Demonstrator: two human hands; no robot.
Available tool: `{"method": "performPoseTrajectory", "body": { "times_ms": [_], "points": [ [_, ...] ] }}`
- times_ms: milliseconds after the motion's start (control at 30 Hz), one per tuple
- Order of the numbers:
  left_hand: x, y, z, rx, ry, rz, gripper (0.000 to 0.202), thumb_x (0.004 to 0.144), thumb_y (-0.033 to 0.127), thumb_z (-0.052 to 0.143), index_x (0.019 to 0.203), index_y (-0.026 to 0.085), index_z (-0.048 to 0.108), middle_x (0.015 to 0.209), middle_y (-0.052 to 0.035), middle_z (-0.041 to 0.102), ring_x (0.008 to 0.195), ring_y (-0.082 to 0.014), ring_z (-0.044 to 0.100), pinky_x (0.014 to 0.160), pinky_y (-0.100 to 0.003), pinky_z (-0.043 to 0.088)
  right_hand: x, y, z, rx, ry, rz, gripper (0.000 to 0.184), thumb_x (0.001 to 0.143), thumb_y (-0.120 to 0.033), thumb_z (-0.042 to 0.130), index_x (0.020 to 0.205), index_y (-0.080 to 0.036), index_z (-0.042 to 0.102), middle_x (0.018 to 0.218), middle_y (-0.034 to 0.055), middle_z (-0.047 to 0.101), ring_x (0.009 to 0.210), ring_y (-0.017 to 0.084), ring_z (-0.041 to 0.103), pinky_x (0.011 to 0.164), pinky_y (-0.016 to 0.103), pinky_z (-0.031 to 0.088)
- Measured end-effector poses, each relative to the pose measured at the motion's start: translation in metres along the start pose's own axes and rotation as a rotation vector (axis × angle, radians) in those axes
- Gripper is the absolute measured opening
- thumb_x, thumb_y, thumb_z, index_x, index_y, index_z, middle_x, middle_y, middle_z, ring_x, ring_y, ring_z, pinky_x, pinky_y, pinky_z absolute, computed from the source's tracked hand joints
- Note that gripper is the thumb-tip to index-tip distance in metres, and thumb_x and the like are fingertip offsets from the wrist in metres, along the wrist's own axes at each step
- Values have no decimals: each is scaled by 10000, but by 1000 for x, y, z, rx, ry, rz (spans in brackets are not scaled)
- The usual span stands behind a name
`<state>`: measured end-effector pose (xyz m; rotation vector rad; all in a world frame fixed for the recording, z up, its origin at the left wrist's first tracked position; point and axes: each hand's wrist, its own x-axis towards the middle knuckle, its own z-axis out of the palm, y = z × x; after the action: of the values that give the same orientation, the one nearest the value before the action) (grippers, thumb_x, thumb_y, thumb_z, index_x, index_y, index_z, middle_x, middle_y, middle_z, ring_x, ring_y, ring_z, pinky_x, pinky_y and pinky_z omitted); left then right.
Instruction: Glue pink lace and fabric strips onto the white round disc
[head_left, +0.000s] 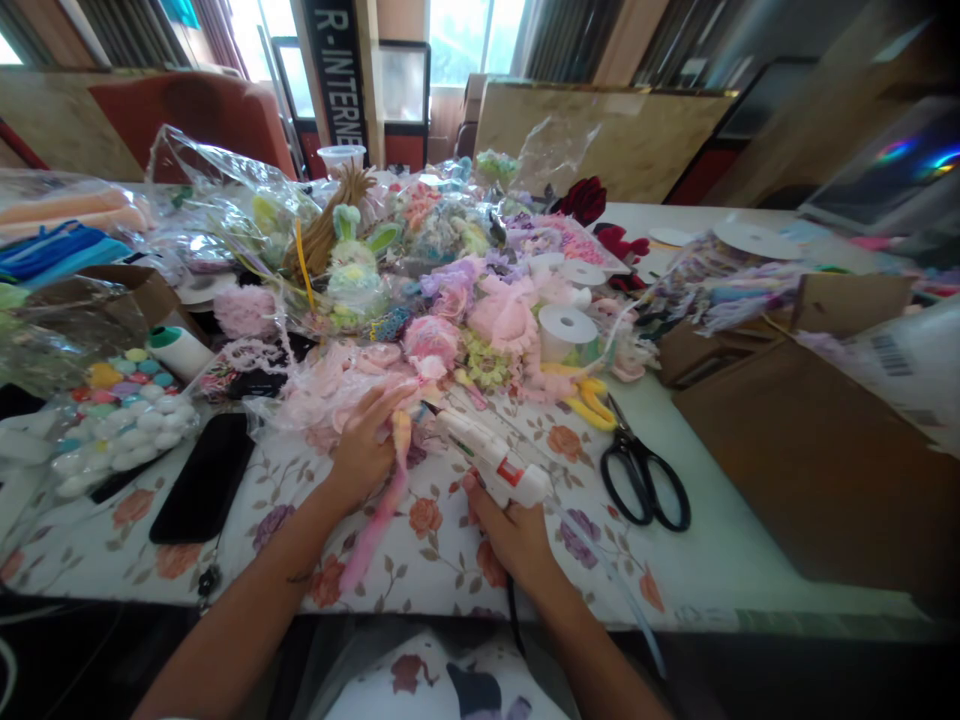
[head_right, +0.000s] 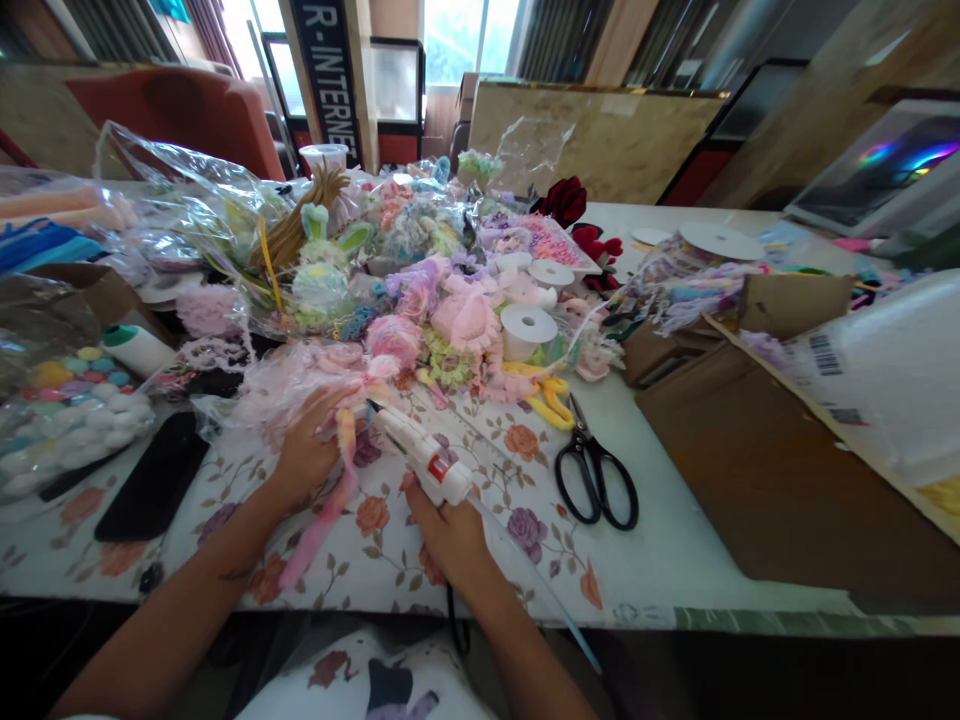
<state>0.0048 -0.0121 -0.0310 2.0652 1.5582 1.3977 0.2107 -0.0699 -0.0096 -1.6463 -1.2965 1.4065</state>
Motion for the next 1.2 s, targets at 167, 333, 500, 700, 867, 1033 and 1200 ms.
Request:
{"method": "performPoseTrajectory", "body": {
  "times_ms": [167,333,500,700,867,1033,1200],
  "points": [
    [0,1,0,5,6,1,399,844,188,580,1233,268,618,1239,-54,651,1158,-186,585,999,-317,479,0,1,1,-3,24,-8,454,838,-585,523,565,-226,475,323,-46,413,265,138,459,264,224,336],
    [2,2,0,7,10,-19,386,855,189,566,1230,262,619,1253,-48,652,1175,-186,576,1020,-332,467,-1,0,1,1,39,-56,445,833,-577,533,561,-227,488,321,-39,423,295,135,464,284,219,342],
    [3,1,0,-10,23,2,382,857,186,569,1229,260,614,1242,-44,653,1172,-186,571,1018,-335,466,-3,0,1,8,12,-26,457,846,-588,507,565,-231,458,306,-58,380,260,130,441,267,214,314],
    [3,0,1,-45,32,-8,365,868,227,576,1230,264,608,1209,-44,645,1115,-181,592,977,-317,484,4,4,-2,-60,50,-140,416,824,-529,550,552,-215,521,411,-8,496,363,142,510,343,236,386],
    [3,0,1,-70,26,-13,378,859,208,587,1232,264,604,1211,-43,639,1121,-181,584,984,-315,475,2,1,-1,-60,69,-106,409,821,-547,553,590,-212,525,421,-10,498,333,137,489,322,241,376],
    [3,-1,1,-49,24,-26,377,857,221,594,1232,264,607,1216,-49,639,1125,-189,584,985,-318,475,-6,-6,3,-4,78,11,363,815,-563,556,798,-203,598,407,-55,459,259,126,443,246,224,315],
    [4,-1,1,-62,42,-15,384,852,213,599,1233,262,602,1198,-45,642,1101,-183,595,956,-313,488,-6,-7,4,18,70,33,392,816,-528,572,1010,-194,639,386,-86,423,248,115,415,238,210,296]
  ]
}}
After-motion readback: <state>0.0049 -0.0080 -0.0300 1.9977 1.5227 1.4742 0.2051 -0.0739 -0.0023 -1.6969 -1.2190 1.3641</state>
